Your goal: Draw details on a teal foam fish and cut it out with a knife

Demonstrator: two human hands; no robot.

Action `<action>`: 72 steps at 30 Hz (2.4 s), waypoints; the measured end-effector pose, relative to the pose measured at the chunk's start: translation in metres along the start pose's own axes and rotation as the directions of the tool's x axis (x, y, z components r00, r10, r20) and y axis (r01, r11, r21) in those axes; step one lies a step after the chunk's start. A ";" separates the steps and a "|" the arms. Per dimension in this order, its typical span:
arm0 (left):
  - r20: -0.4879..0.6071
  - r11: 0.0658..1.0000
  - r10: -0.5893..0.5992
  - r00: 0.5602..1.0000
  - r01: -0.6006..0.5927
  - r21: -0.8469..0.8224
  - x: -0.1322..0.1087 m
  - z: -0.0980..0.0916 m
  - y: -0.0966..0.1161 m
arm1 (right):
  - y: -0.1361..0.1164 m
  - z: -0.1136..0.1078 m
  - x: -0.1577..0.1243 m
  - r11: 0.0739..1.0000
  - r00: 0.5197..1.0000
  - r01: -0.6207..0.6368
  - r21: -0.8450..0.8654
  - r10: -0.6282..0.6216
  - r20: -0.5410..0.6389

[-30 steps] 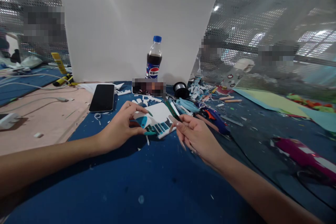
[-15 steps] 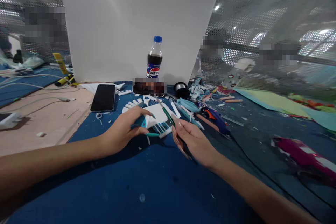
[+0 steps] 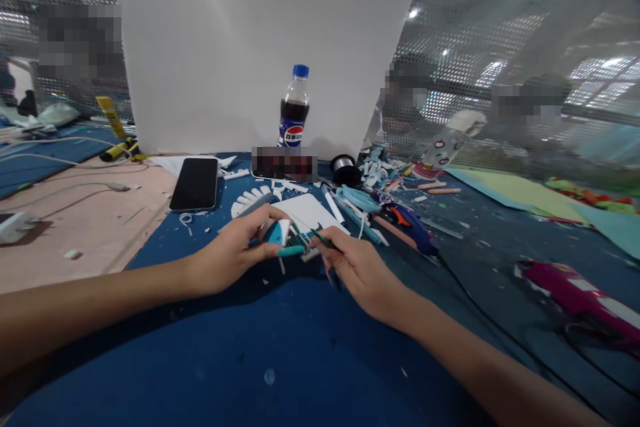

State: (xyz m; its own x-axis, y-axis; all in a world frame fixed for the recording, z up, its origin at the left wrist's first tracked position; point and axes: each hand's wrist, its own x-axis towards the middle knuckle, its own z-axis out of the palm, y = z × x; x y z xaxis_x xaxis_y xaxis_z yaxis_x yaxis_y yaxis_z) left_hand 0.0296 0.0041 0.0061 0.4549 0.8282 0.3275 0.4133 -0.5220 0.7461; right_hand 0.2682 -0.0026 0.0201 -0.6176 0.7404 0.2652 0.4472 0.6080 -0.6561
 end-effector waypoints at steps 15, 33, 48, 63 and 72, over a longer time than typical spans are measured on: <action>-0.182 0.962 -0.010 0.983 -0.039 -0.269 -0.009 0.002 0.010 | -0.001 0.000 0.004 0.976 0.985 0.158 -0.151 -0.147 0.087; -0.155 0.953 -0.007 0.988 -0.040 -0.301 -0.010 0.003 0.013 | 0.005 0.001 0.005 0.954 0.972 0.234 -0.185 -0.225 0.070; -0.062 0.956 -0.013 0.998 -0.006 -0.294 -0.011 0.005 0.017 | 0.002 0.002 0.005 0.953 0.965 0.257 -0.161 -0.247 0.083; -0.049 0.959 0.027 0.998 -0.040 -0.282 -0.012 0.002 0.017 | 0.006 0.002 0.006 0.949 0.966 0.259 -0.179 -0.251 0.062; -0.064 0.929 0.031 0.997 -0.052 -0.367 -0.012 0.002 0.014 | 0.005 -0.001 0.007 0.959 0.972 0.234 -0.160 -0.230 0.038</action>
State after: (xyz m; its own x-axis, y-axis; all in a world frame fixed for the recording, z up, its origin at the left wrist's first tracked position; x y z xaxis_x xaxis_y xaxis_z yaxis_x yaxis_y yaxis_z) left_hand 0.0320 -0.0134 0.0117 0.4163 0.8228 0.3868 0.0700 -0.4532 0.8887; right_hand 0.2667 0.0052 0.0194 -0.7282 0.5690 0.3821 0.3880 0.8018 -0.4545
